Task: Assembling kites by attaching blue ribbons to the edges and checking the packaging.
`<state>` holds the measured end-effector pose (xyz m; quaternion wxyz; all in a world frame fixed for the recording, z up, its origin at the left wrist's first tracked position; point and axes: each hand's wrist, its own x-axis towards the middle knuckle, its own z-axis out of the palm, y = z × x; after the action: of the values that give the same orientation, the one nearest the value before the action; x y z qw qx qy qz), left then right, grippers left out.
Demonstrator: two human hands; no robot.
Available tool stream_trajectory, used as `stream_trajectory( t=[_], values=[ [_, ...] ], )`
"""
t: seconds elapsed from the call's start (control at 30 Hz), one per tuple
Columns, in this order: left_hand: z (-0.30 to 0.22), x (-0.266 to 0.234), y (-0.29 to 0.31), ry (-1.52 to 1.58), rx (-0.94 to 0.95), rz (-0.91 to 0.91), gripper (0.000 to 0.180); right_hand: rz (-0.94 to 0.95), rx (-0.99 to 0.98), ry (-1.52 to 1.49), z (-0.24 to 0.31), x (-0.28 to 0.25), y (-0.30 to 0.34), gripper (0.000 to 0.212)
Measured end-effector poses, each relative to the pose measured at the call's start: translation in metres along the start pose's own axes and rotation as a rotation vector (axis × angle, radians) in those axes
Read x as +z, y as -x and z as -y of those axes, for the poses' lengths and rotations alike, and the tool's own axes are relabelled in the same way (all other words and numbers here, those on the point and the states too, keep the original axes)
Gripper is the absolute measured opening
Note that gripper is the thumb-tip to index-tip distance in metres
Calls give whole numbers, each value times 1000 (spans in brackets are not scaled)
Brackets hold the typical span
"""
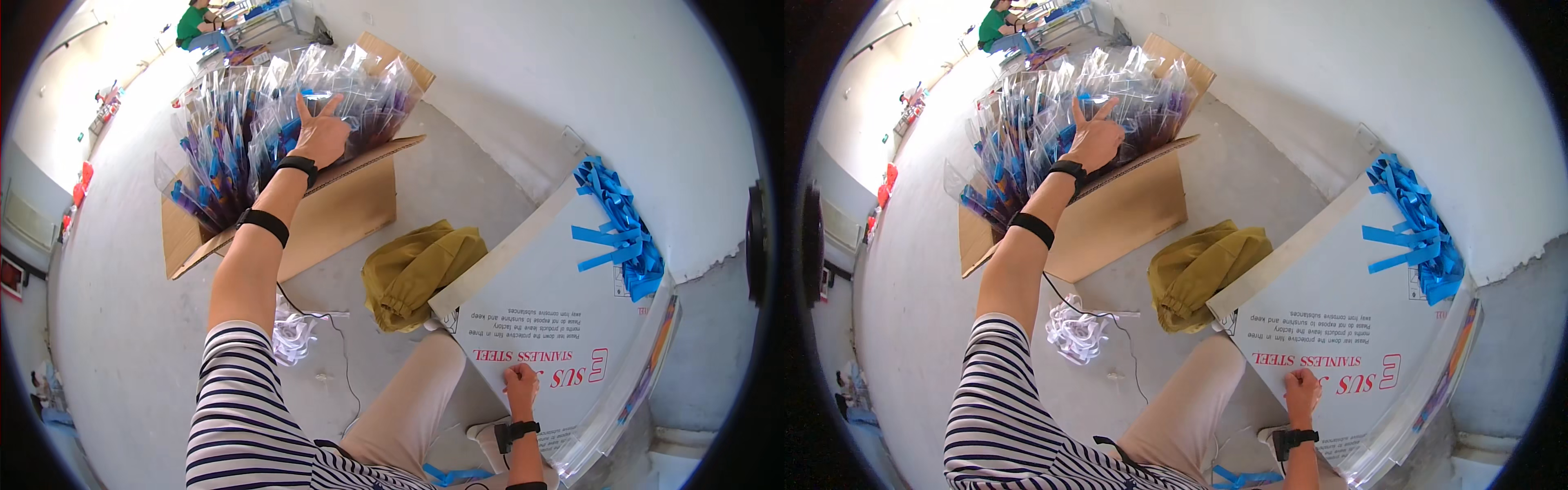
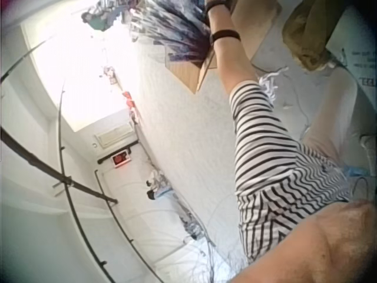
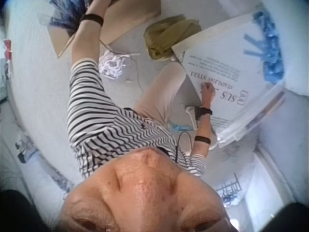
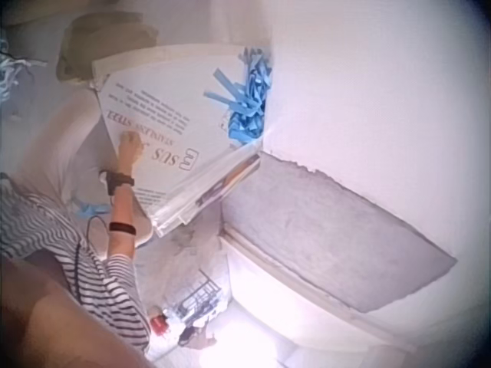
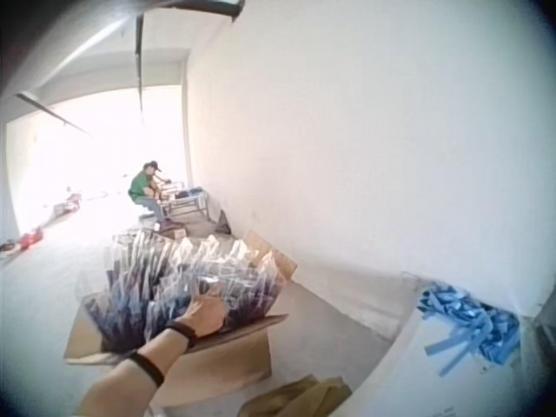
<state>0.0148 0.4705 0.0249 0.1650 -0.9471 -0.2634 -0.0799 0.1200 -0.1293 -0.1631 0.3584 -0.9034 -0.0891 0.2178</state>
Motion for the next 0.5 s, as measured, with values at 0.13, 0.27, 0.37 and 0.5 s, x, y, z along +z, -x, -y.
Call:
stream_trajectory(
  t=[0.13,0.27,0.37,0.5],
  values=[
    [-13,-7,-7,211,-85,2,12,-3,-1,4,-4,-1,-2,13],
    [-22,-2,-20,308,-157,-136,14,-4,13,6,-7,1,-3,13],
    [-33,-3,-32,336,-243,-272,8,-10,24,30,-10,2,-4,13],
    [-46,-2,-39,294,-170,-415,5,-23,2,55,-13,2,-4,14]
  ],
)
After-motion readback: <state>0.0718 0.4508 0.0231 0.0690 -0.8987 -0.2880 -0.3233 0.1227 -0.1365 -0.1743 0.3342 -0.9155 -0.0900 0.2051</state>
